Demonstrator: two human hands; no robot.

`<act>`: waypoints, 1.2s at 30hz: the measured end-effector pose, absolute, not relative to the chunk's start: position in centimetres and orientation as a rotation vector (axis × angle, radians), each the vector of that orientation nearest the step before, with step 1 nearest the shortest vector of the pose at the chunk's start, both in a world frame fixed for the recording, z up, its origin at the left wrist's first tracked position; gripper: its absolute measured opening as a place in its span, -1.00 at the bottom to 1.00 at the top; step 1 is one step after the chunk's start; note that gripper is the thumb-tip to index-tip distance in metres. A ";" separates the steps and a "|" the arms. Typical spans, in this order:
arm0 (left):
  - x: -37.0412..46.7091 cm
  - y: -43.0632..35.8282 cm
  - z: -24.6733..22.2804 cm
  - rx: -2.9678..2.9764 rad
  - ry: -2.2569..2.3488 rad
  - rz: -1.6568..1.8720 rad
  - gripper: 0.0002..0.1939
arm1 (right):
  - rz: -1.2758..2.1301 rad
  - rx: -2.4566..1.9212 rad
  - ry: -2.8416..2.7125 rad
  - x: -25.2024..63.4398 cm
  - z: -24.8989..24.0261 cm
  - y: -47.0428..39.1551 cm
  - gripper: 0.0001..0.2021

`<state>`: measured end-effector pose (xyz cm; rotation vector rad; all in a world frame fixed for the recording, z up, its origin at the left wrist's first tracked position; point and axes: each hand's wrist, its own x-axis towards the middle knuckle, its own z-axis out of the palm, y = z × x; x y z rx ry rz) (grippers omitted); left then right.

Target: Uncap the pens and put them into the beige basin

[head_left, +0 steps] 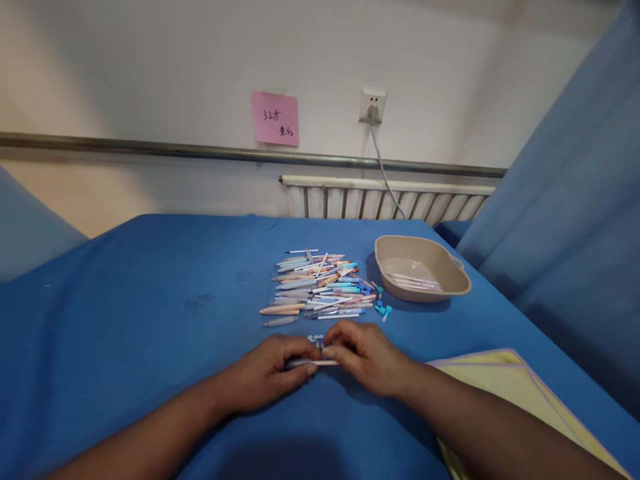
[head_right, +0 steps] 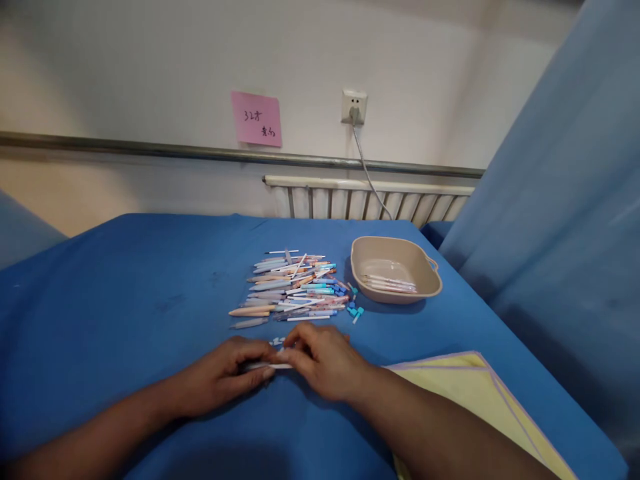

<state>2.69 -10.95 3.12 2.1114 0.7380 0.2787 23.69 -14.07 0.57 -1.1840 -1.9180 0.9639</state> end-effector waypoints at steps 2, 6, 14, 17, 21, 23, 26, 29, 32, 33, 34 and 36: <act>2.5 -10.7 3.0 2.017 0.814 0.317 -0.80 | 0.856 -1.229 -1.832 24.6 0.4 -13.1 -0.85; 2.3 -9.8 2.6 1.740 0.937 0.509 -0.79 | 0.641 -1.370 -1.780 26.9 -0.4 -10.9 -0.88; 2.4 -9.0 2.4 1.445 1.081 0.772 -0.74 | 0.369 -1.498 -2.010 29.6 -0.4 -9.8 -0.89; 2.5 -8.9 2.2 1.440 1.077 0.764 -0.75 | 0.371 -1.473 -2.097 29.6 -0.7 -9.7 -0.89; 2.5 -8.8 1.8 1.458 1.077 0.748 -0.74 | 0.382 -1.411 -2.212 28.9 -1.2 -9.9 -0.88; 2.5 -8.7 1.7 1.462 1.082 0.746 -0.74 | 0.377 -1.421 -2.239 28.7 -1.3 -10.1 -0.86; 2.5 -8.6 1.5 1.469 1.086 0.742 -0.74 | 0.362 -1.458 -2.293 28.5 -1.0 -10.4 -0.84; 2.4 -8.6 1.3 1.479 1.080 0.737 -0.73 | 0.347 -1.489 -2.359 28.4 -0.5 -10.6 -0.81; 2.4 -8.6 1.2 1.460 1.062 0.721 -0.73 | 0.322 -1.521 -2.392 28.3 -0.4 -10.8 -0.80; 2.4 -8.6 1.2 1.440 1.051 0.711 -0.73 | 0.319 -1.528 -2.392 28.3 -0.5 -10.8 -0.79; 2.4 -8.7 1.3 1.413 1.034 0.700 -0.72 | 0.322 -1.533 -2.381 28.3 -0.6 -10.8 -0.78; 2.4 -8.7 1.3 1.343 0.988 0.674 -0.71 | 0.331 -1.526 -2.321 28.2 -0.9 -10.8 -0.76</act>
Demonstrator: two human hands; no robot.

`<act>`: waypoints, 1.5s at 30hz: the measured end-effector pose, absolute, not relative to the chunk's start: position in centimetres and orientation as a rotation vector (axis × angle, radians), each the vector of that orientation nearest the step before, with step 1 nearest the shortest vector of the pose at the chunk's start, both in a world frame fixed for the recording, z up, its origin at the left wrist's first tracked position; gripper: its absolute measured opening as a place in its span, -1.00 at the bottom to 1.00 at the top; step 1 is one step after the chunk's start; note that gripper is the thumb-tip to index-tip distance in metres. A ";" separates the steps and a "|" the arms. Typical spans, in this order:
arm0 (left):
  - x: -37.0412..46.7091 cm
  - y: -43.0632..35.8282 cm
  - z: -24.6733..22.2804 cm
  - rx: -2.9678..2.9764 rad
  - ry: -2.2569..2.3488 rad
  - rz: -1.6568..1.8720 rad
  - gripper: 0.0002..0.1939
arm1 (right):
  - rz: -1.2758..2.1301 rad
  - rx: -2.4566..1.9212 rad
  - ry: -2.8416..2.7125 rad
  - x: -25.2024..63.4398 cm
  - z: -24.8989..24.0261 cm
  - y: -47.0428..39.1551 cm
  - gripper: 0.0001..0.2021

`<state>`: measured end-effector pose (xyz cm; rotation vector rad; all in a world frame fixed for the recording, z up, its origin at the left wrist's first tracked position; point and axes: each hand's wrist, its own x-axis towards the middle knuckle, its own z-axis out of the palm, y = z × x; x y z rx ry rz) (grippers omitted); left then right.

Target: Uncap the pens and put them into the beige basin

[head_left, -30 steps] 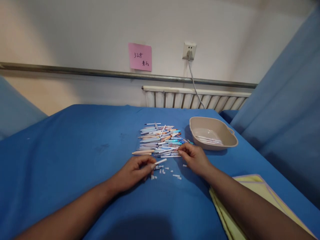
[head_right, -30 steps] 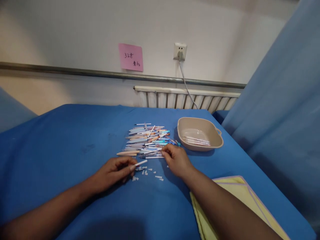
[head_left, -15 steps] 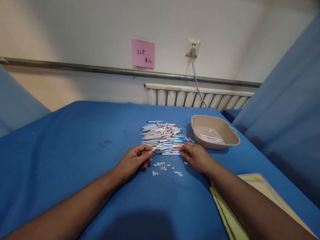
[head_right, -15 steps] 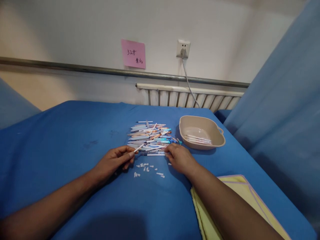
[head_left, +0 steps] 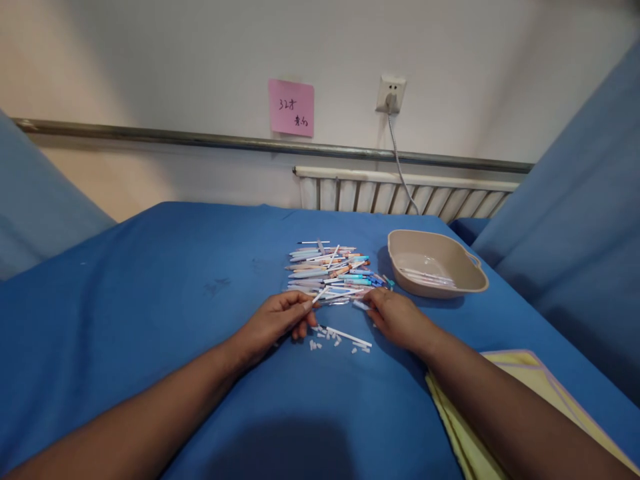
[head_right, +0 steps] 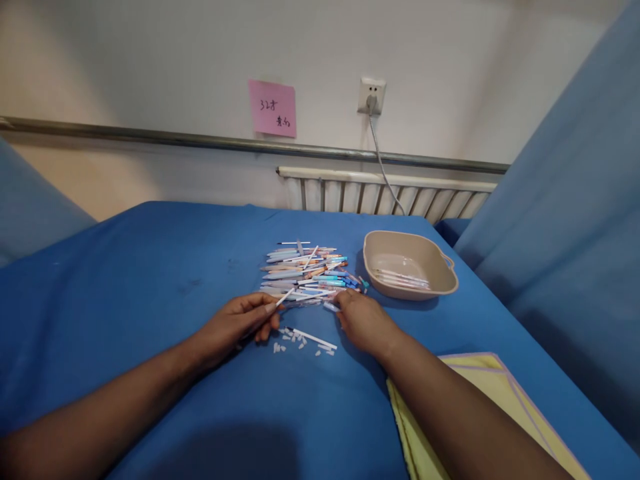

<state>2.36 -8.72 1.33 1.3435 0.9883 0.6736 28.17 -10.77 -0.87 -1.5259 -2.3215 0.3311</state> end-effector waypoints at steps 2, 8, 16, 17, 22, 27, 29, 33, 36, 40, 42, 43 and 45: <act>2.3 -8.7 1.4 1.271 0.944 0.650 -0.68 | 0.372 -1.497 -2.205 28.0 -1.2 -10.7 -0.75; 2.3 -8.6 1.1 1.194 0.905 0.636 -0.68 | 1.066 -1.168 -1.598 26.9 -1.2 -10.6 -0.71; 2.4 -9.1 0.8 1.452 0.930 0.632 -0.76 | 1.455 -1.005 -1.287 26.0 -0.6 -11.0 -0.64; 2.5 -9.1 0.8 1.466 0.939 0.628 -0.76 | 1.455 -1.002 -1.295 26.0 -0.6 -11.0 -0.64; 2.5 -9.1 0.8 1.495 0.970 0.637 -0.76 | 1.204 -1.168 -1.435 27.1 -0.6 -10.6 -0.69; 2.4 -9.0 1.0 1.496 1.000 0.664 -0.76 | 1.084 -1.403 -1.450 28.1 -1.4 -10.1 -0.74; 2.4 -9.0 1.0 1.479 1.001 0.671 -0.76 | 1.106 -1.441 -1.419 28.1 -1.6 -10.0 -0.75; 2.4 -8.9 1.1 1.397 0.984 0.675 -0.75 | 1.132 -1.427 -1.417 27.7 -1.6 -10.2 -0.72; 2.4 -8.8 1.1 1.336 0.956 0.656 -0.73 | 1.198 -1.390 -1.417 27.4 -1.2 -10.4 -0.68; 2.2 -8.7 1.1 1.334 0.945 0.637 -0.72 | 1.281 -1.274 -1.417 27.1 -0.8 -10.4 -0.65; 2.2 -8.6 1.0 1.360 0.942 0.627 -0.73 | 1.298 -1.206 -1.408 27.1 -0.7 -10.3 -0.64; 2.2 -8.6 0.9 1.377 0.940 0.620 -0.73 | 1.305 -1.181 -1.404 27.0 -0.7 -10.3 -0.63; 2.2 -8.6 0.7 1.409 0.942 0.607 -0.74 | 1.322 -1.153 -1.400 27.0 -0.8 -10.3 -0.63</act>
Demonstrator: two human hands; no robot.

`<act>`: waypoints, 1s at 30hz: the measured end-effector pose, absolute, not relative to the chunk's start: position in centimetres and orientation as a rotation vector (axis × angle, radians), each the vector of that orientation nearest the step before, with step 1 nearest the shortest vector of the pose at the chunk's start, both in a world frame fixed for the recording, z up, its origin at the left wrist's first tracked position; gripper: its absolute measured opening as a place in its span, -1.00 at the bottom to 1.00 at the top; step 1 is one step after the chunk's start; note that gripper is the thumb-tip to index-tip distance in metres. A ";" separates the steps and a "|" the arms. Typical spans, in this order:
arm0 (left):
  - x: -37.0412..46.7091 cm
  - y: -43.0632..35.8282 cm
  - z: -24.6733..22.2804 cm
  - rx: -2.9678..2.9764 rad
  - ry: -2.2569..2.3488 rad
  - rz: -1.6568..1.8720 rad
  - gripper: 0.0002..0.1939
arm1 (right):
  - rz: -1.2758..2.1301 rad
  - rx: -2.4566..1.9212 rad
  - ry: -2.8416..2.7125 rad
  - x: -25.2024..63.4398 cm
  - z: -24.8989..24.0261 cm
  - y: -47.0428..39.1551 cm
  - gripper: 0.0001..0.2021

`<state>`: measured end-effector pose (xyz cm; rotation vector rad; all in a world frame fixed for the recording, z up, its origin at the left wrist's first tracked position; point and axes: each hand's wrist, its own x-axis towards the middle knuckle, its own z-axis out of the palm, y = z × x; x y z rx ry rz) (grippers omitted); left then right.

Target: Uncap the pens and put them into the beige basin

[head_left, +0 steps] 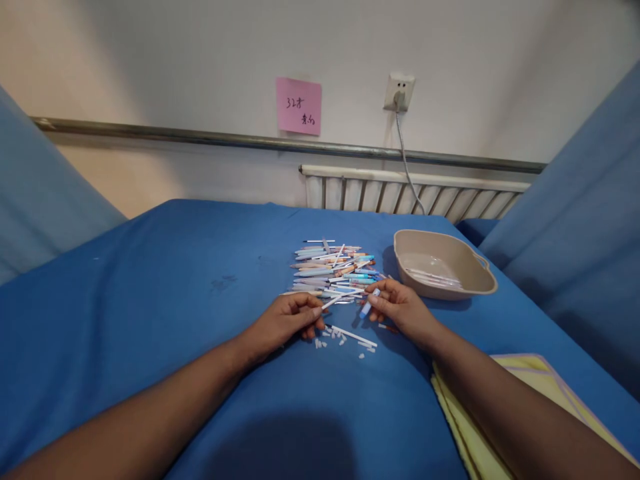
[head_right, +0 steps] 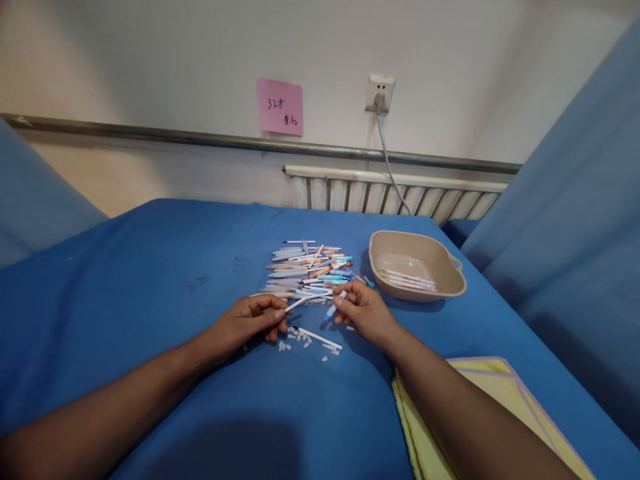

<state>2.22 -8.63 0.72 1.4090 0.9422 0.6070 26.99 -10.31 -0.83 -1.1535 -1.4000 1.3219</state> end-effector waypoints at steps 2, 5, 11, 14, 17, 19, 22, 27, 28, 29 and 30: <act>2.3 -8.7 0.6 1.435 0.946 0.591 -0.74 | 1.346 -1.132 -1.396 26.9 -1.0 -10.4 -0.62; 2.4 -8.8 0.5 1.458 0.953 0.572 -0.75 | 1.387 -1.083 -1.398 26.7 -1.2 -10.5 -0.62; 2.6 -9.1 0.8 1.479 0.969 0.575 -0.76 | 1.266 -1.037 -1.521 26.4 -1.1 -10.8 -0.72; 2.7 -9.2 1.1 1.498 0.982 0.574 -0.77 | 1.196 -1.042 -1.593 26.3 -0.7 -11.4 -0.75; 2.7 -9.3 1.2 1.527 0.982 0.581 -0.77 | 1.188 -1.023 -1.671 26.0 -0.2 -12.0 -0.70; 2.7 -9.3 1.2 1.551 0.973 0.589 -0.77 | 1.174 -1.015 -1.715 25.9 -0.1 -12.2 -0.67; 2.7 -9.5 1.4 1.589 0.978 0.597 -0.78 | 1.172 -1.008 -1.720 25.8 -0.1 -12.2 -0.70; 2.8 -9.8 2.0 1.682 0.975 0.589 -0.78 | 1.109 -1.059 -1.731 26.1 -0.1 -12.0 -0.83; 2.8 -9.8 2.0 1.703 0.973 0.584 -0.79 | 1.088 -1.075 -1.740 26.2 -0.1 -11.9 -0.84; 2.8 -9.8 2.1 1.725 0.971 0.580 -0.79 | 1.074 -1.087 -1.748 26.2 -0.1 -11.9 -0.85; 2.8 -9.8 2.1 1.745 0.967 0.577 -0.79 | 1.067 -1.095 -1.754 26.3 -0.1 -11.9 -0.86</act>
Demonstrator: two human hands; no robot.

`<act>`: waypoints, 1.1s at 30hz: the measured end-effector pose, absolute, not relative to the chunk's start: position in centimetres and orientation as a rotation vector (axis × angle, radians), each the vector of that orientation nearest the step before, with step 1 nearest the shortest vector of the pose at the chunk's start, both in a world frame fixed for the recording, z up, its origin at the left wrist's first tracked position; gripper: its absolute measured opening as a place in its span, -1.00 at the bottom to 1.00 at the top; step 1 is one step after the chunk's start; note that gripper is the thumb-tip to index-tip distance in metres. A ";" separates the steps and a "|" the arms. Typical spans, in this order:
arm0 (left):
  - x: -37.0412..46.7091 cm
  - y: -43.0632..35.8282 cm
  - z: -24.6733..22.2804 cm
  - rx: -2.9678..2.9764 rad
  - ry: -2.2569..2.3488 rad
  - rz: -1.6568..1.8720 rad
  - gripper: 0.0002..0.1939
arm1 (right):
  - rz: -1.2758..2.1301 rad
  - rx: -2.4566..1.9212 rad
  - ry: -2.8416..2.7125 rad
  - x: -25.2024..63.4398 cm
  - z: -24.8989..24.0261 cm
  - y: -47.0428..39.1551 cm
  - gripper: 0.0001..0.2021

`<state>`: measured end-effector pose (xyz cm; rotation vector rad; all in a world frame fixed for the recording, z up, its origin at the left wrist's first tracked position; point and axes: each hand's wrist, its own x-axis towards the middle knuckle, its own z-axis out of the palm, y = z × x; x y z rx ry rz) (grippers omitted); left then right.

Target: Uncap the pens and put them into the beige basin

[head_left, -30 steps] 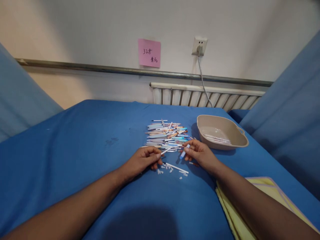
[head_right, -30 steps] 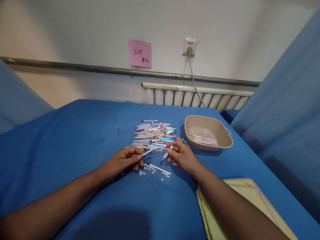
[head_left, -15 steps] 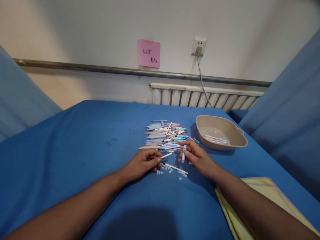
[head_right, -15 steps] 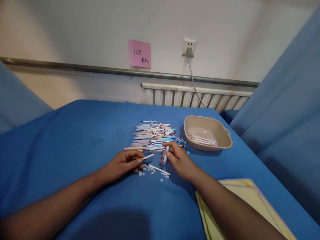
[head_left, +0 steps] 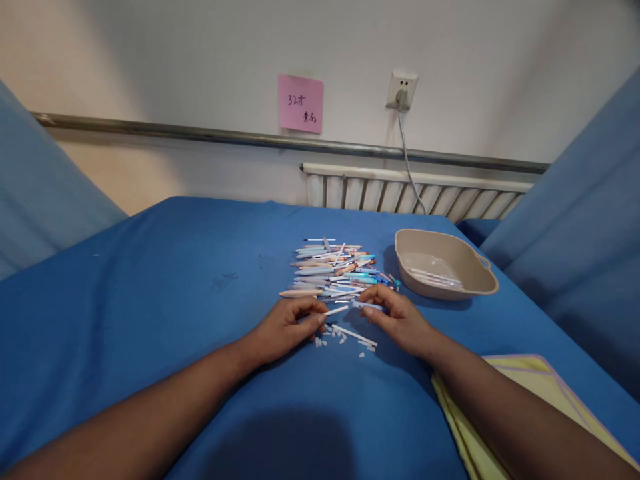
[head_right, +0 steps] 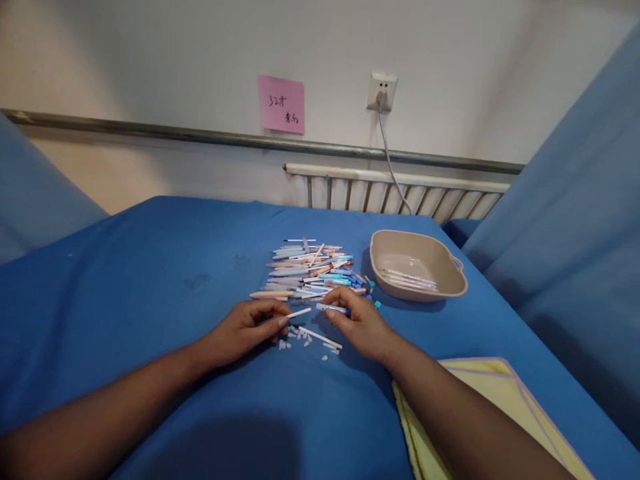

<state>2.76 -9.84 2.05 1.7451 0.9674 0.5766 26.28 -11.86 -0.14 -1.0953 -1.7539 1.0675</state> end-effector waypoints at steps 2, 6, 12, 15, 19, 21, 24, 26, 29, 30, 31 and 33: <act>2.7 -9.8 2.0 1.779 0.954 0.572 -0.79 | 1.071 -1.102 -1.750 26.4 -0.2 -11.8 -0.86; 2.6 -9.9 1.9 1.839 0.937 0.545 -0.78 | 1.060 -1.095 -1.764 26.4 -0.3 -11.8 -0.85; 2.6 -10.0 2.1 1.931 0.934 0.512 -0.79 | 0.979 -1.111 -1.853 26.2 0.0 -12.1 -0.85; 2.6 -10.1 2.0 1.967 0.927 0.500 -0.79 | 0.909 -1.137 -1.880 26.1 0.2 -12.3 -0.87; 2.5 -10.1 2.0 1.995 0.922 0.491 -0.78 | 0.847 -1.144 -1.897 25.9 0.4 -12.5 -0.92; 2.5 -10.1 2.1 2.008 0.919 0.484 -0.77 | 0.843 -1.131 -1.900 25.9 0.4 -12.5 -0.93; 2.6 -10.2 2.3 2.033 0.916 0.463 -0.77 | 0.850 -1.111 -1.912 25.9 0.3 -12.6 -0.94; 2.6 -10.2 2.4 2.046 0.917 0.453 -0.77 | 0.837 -1.098 -1.930 25.8 0.3 -12.6 -0.94; 2.6 -10.3 2.5 2.067 0.918 0.447 -0.79 | 0.802 -1.085 -1.965 25.7 0.4 -12.8 -0.94; 2.6 -10.4 2.5 2.075 0.919 0.448 -0.79 | 0.786 -1.085 -1.973 25.6 0.5 -12.8 -0.94; 2.6 -10.4 2.5 2.080 0.918 0.450 -0.80 | 0.768 -1.088 -1.978 25.5 0.5 -12.9 -0.94; 2.6 -10.5 2.6 2.087 0.906 0.455 -0.79 | 0.737 -1.087 -1.989 25.4 0.5 -13.0 -0.94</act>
